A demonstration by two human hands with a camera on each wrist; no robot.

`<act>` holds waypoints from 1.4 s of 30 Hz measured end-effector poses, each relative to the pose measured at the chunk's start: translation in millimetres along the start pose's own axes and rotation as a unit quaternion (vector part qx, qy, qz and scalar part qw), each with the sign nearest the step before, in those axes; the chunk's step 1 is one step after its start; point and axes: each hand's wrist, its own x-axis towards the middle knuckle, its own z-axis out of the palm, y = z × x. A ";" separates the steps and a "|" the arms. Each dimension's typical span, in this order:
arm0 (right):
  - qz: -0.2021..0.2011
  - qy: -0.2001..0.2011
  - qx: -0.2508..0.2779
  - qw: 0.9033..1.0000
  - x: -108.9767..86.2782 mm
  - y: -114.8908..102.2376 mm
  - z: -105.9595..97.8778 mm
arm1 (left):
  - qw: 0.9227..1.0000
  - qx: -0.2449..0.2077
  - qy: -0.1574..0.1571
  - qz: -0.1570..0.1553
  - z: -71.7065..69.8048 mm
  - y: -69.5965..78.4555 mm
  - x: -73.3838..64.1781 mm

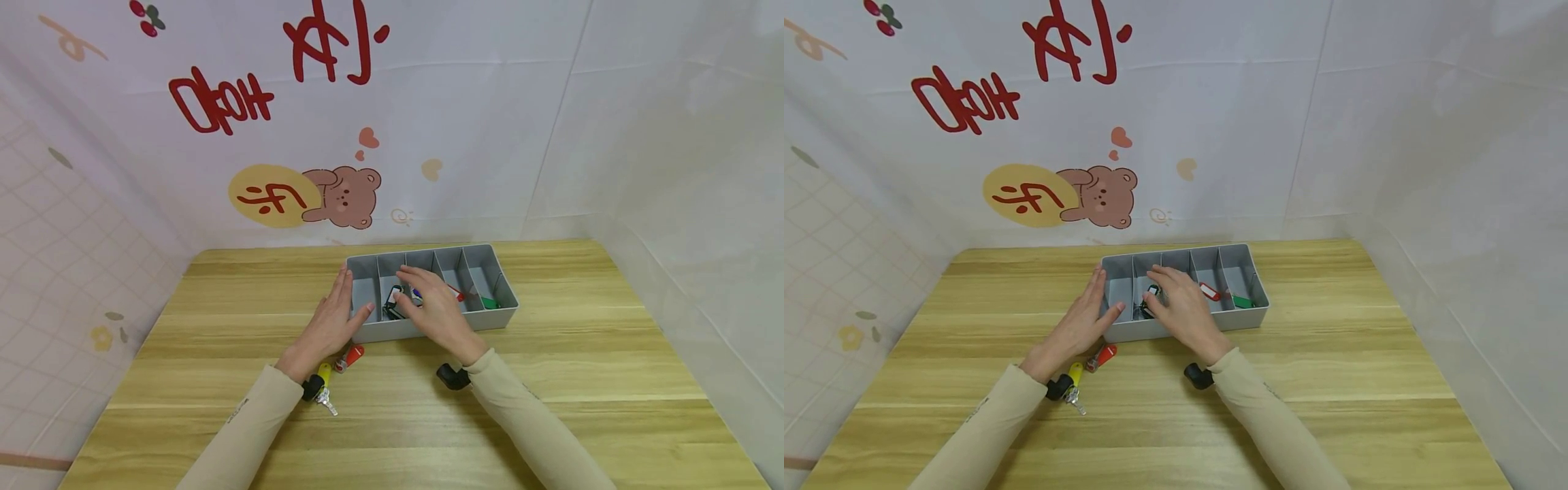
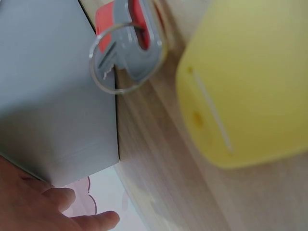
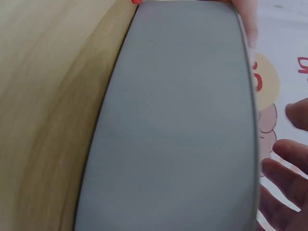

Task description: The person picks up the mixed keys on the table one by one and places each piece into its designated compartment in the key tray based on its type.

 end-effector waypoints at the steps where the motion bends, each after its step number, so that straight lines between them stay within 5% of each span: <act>1: 0.004 0.000 0.005 1.000 -1.7 0.2 -2.6 | 1.000 0.000 -0.001 -0.001 0.1 0.1 0.0; 24: 0.010 0.024 -0.022 0.999 -45.0 34.3 -67.3 | 1.000 -0.007 0.003 -0.002 0.8 0.2 -0.3; 42: 0.078 -0.013 -0.068 0.994 -70.5 86.8 -96.2 | 1.000 -0.007 0.007 0.003 1.8 -1.8 0.4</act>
